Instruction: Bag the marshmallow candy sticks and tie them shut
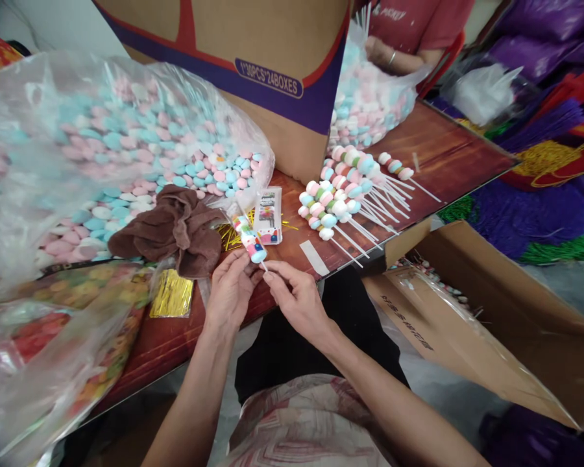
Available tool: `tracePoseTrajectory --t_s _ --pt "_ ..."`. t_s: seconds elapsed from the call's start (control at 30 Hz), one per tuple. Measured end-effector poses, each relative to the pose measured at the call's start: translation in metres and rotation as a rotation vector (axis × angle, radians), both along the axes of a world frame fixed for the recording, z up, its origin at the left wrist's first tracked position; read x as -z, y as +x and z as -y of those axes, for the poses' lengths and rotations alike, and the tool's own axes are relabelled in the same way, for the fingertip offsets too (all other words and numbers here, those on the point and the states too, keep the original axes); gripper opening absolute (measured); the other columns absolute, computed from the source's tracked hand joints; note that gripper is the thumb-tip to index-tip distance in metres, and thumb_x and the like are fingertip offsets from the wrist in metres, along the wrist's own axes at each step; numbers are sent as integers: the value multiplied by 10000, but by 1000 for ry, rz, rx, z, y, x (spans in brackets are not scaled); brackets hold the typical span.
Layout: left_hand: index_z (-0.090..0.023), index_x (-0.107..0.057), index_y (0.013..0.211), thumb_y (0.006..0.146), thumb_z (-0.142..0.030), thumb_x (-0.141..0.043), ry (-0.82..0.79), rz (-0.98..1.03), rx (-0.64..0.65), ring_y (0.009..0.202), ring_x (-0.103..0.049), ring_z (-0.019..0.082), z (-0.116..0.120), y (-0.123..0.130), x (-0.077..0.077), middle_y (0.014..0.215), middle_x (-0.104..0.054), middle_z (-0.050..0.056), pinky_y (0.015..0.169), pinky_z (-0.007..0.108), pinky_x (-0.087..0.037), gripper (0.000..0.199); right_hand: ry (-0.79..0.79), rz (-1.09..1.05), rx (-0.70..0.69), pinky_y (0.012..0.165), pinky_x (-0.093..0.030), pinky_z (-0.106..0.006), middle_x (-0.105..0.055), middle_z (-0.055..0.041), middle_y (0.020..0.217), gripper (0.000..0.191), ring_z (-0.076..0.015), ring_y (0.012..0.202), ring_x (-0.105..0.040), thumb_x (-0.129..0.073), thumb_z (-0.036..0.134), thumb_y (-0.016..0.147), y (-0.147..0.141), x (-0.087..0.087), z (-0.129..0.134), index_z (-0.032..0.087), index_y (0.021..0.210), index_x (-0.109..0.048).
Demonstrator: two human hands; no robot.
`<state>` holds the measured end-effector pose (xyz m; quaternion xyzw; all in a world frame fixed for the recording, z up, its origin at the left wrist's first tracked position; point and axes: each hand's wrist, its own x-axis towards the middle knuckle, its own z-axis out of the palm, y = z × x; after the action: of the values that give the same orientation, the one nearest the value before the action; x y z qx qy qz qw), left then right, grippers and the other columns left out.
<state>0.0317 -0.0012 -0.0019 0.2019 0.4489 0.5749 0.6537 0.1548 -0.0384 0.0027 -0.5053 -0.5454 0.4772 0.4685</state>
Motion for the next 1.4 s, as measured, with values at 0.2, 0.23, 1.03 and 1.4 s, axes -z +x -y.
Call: tracePoseTrajectory --t_s 0.2,0.23,1.03,1.4 --pt "-168 -620 701 773 -288 -708 152 -195 92 637 -482 101 8 11 4 675 -547 -13 636 217 -401 165 -51 32 120 442 -305 -211 -419 57 545 269 -84 481 -358 -535 346 926 4 -1 3 189 707 -535" --pt "-169 -614 702 795 -288 -690 172 -222 120 656 -487 106 12 13 4 690 -549 -11 653 219 -407 168 -8 84 150 459 -320 -212 -440 51 558 265 -88 496 -376 -530 332 926 4 1 1 190 703 -533" --pt "-138 -735 884 790 -387 -739 60 -14 192 892 -683 238 14 12 -8 901 -738 111 819 352 -527 267 -113 -152 -54 457 -310 -211 -482 35 584 305 -81 498 -378 -558 333 914 5 0 1 176 653 -538" --pt "-211 -741 1032 855 -354 -688 229 -285 28 910 -651 164 29 3 -2 1026 -732 51 845 259 -502 234 -349 -464 1 393 -220 -193 -423 74 517 394 -50 415 -298 -608 517 861 -29 -11 -14 184 685 -495"
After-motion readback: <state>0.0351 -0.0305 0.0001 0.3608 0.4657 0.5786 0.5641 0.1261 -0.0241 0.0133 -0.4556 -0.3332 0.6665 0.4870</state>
